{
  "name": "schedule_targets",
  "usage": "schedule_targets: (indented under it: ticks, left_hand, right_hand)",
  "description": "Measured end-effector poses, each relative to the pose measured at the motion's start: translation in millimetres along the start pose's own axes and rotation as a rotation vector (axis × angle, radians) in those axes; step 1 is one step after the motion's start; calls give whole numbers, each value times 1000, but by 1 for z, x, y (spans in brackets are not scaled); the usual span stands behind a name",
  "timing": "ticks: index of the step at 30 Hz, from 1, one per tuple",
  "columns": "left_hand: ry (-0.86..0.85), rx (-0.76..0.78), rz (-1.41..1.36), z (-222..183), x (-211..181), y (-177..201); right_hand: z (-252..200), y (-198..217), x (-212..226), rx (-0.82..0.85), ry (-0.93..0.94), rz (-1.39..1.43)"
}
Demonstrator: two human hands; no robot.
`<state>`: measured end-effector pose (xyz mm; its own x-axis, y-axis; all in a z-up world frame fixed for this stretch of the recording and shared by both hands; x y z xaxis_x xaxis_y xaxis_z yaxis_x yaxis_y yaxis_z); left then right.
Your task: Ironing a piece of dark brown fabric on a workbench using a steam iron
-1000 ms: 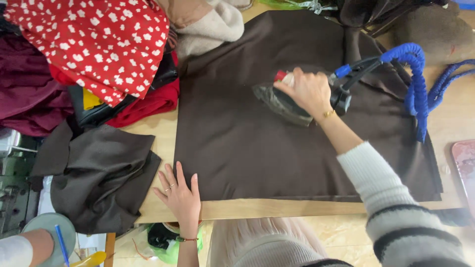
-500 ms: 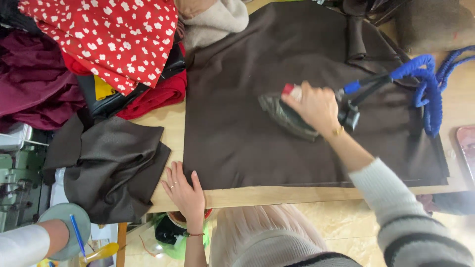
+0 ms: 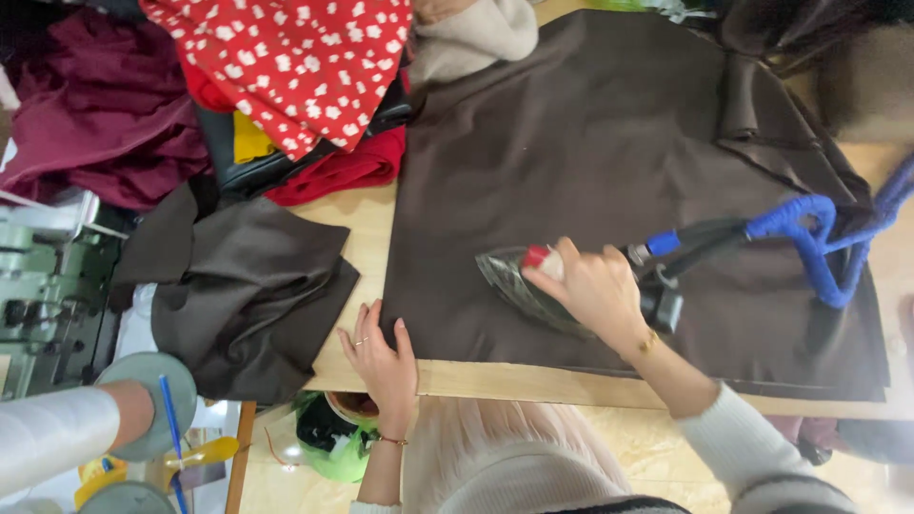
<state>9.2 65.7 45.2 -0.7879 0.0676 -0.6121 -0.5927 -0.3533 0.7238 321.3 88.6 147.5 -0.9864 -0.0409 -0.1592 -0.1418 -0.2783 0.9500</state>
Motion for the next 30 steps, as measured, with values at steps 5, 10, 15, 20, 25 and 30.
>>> schedule_targets:
  ticks: [5, 10, 15, 20, 25, 30]
  left_hand:
    - [-53, -60, 18, -2, 4, -2]
    - [-59, -146, 13, -6, 15, -4]
    - [-54, -155, 0, -4, 11, 1]
    - [-57, -170, -4, -4, 12, -1]
    - [-60, -159, -14, -4, 10, 2]
    - [-39, -133, -37, -3, 10, 2]
  right_hand:
    - [88, -25, 12, -82, 56, 29]
    - [159, -54, 14, -69, 19, 94]
    - [174, -58, 18, -51, 50, 100]
    - [168, -47, 20, 0, 61, 125]
    - [131, -33, 26, -42, 97, 91]
    - [68, -6, 35, 20, 82, 82]
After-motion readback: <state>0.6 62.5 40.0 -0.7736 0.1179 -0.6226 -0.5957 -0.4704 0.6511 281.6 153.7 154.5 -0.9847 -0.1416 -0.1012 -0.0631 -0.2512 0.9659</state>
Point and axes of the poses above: each hand's wrist, its own z-axis towards the middle knuckle, its own y-axis out of the back of the hand, x = y × z, the point moved 6 cm from there along z, towards the middle knuckle
